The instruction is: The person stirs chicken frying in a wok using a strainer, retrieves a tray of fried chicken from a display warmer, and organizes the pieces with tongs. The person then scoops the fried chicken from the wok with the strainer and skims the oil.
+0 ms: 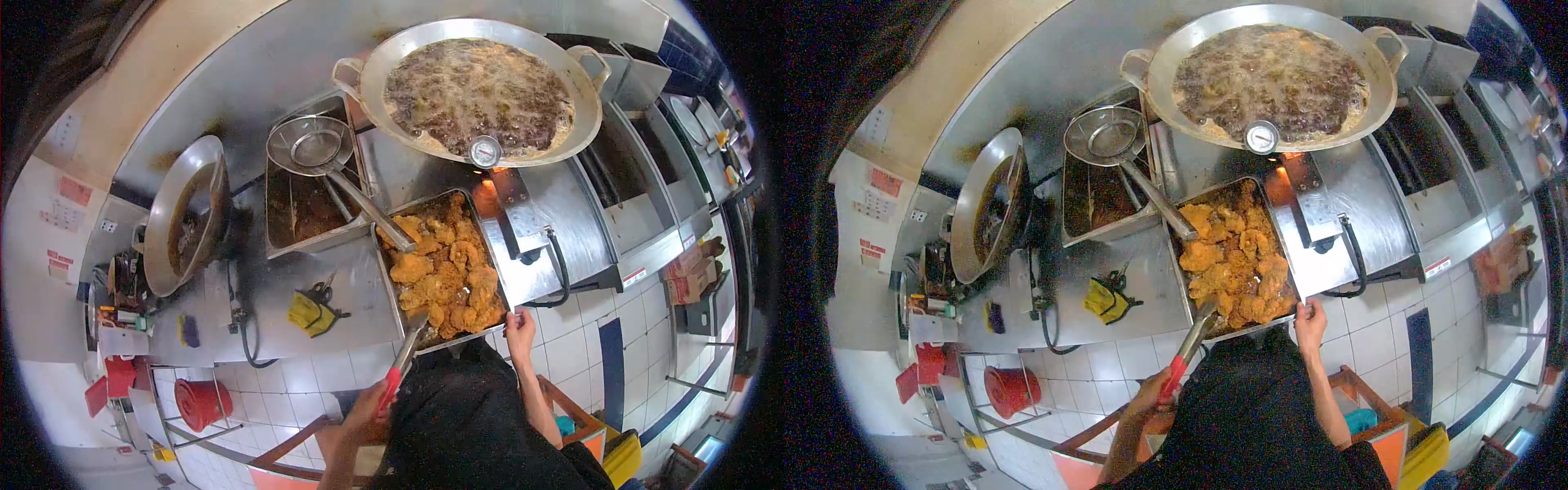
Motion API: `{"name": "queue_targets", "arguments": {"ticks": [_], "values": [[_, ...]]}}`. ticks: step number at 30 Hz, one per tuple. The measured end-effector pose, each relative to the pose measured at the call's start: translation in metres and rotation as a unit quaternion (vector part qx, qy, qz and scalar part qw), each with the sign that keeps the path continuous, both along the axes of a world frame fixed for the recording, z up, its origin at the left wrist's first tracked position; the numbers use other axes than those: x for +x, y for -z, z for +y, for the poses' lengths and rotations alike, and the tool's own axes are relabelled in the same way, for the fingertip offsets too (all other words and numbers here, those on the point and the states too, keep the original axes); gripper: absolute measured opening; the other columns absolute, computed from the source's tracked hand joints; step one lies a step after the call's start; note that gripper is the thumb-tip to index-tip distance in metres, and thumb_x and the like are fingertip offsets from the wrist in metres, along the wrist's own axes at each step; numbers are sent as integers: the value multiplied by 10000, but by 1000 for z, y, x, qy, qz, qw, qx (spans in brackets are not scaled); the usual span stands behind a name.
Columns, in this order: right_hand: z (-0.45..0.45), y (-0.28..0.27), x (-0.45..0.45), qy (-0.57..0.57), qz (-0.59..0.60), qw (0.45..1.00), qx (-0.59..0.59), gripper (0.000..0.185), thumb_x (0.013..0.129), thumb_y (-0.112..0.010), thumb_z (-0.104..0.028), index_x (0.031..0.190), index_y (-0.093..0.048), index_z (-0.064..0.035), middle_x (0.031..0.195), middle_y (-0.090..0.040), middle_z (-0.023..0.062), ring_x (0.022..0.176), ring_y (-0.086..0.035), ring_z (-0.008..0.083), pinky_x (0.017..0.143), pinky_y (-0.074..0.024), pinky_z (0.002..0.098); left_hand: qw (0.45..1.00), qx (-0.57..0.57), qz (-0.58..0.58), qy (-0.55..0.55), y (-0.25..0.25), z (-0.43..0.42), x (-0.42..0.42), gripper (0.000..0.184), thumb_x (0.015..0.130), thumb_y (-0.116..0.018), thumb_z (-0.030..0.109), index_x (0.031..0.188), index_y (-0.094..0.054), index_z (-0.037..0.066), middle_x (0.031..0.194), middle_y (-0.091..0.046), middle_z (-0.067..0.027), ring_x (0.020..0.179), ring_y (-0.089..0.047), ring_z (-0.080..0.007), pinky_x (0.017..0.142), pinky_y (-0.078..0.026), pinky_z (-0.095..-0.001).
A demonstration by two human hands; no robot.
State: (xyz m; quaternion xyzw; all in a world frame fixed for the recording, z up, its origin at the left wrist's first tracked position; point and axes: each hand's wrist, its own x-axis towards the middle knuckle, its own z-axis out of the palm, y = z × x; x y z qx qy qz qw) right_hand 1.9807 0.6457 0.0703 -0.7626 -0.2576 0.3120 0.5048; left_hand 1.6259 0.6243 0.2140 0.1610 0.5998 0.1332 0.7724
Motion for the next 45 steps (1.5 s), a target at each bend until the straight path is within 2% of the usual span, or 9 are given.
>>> {"name": "queue_targets", "arguments": {"ticks": [7, 12, 16, 21, 28, 30, 34, 39, 45], "values": [[1, -3, 4, -20, 16, 1000, -5, 121, 866, -603, -114, 900, -558, -7, 564, -537, 13, 498, -513, 92, 461, -400, 258, 996, 52, 16, -64, -8, -18, 24, 387, 938, -488, 458, 1123, -474, 118, 787, -516, -21, 434, -358, -55, 358, -286, -199], [-1, 8, 7, -47, 4, 999, 9, 110, 861, -610, -102, 892, -561, -9, 576, -517, 1, 515, -486, 80, 469, -388, 254, 989, 8, -124, -80, -1, 15, 50, 390, 948, -472, 451, 1128, -467, 105, 795, -514, -31, 453, -355, -48, 369, -280, -193], [-3, 21, 11, -41, -3, 999, -1, 118, 858, -618, -104, 887, -562, -4, 583, -494, -6, 537, -457, 72, 480, -373, 249, 992, 47, -67, -93, -8, 12, 70, 399, 947, -471, 450, 1132, -479, 97, 790, -513, -35, 465, -366, -48, 377, -299, -196], [-2, 20, 7, -51, -50, 997, 26, 106, 896, -589, -113, 913, -528, -28, 561, -461, -25, 474, -459, 65, 426, -377, 234, 980, 152, 115, 56, -13, 3, 61, 410, 944, -473, 450, 1151, -491, 96, 786, -518, -34, 470, -387, -54, 382, -334, -207], [-2, 13, 7, -38, 10, 999, 22, 92, 889, -576, -102, 892, -530, -22, 563, -474, -20, 477, -464, 68, 423, -373, 241, 995, 88, 41, 24, -25, -1, 37, 438, 960, -437, 452, 1188, -487, 82, 818, -558, -44, 466, -415, -78, 393, -355, -231], [-1, 15, 6, -44, -2, 999, 21, 94, 887, -578, -103, 898, -532, -21, 567, -479, -17, 478, -466, 69, 422, -373, 242, 951, 193, 154, 185, -24, -5, 22, 451, 959, -448, 446, 1177, -515, 57, 814, -601, -58, 494, -458, -83, 438, -387, -232], [-1, 20, 6, -20, -12, 1000, 3, 135, 846, -624, -110, 883, -565, 6, 567, -499, 10, 522, -474, 89, 476, -379, 273, 916, 244, 209, 242, -7, -9, 9, 479, 958, -455, 436, 1200, -519, 27, 820, -630, -78, 579, -536, -96, 540, -454, -245], [-4, 30, 6, -13, -30, 999, 0, 130, 839, -628, -105, 876, -569, 5, 567, -493, 3, 531, -459, 84, 488, -369, 264, 807, 380, 331, 308, -7, 1, 29, 454, 947, -488, 379, 1249, -487, 40, 916, -658, -194, 849, -657, -320, 760, -505, -397], [-2, 10, 4, -26, -38, 999, 23, 105, 846, -616, -81, 900, -576, 0, 570, -469, -9, 529, -434, 77, 484, -356, 258, 813, 397, 330, 271, 9, 13, 51, 450, 912, -544, 362, 1226, -500, 43, 1000, -622, -268, 952, -611, -405, 800, -493, -439]]}}
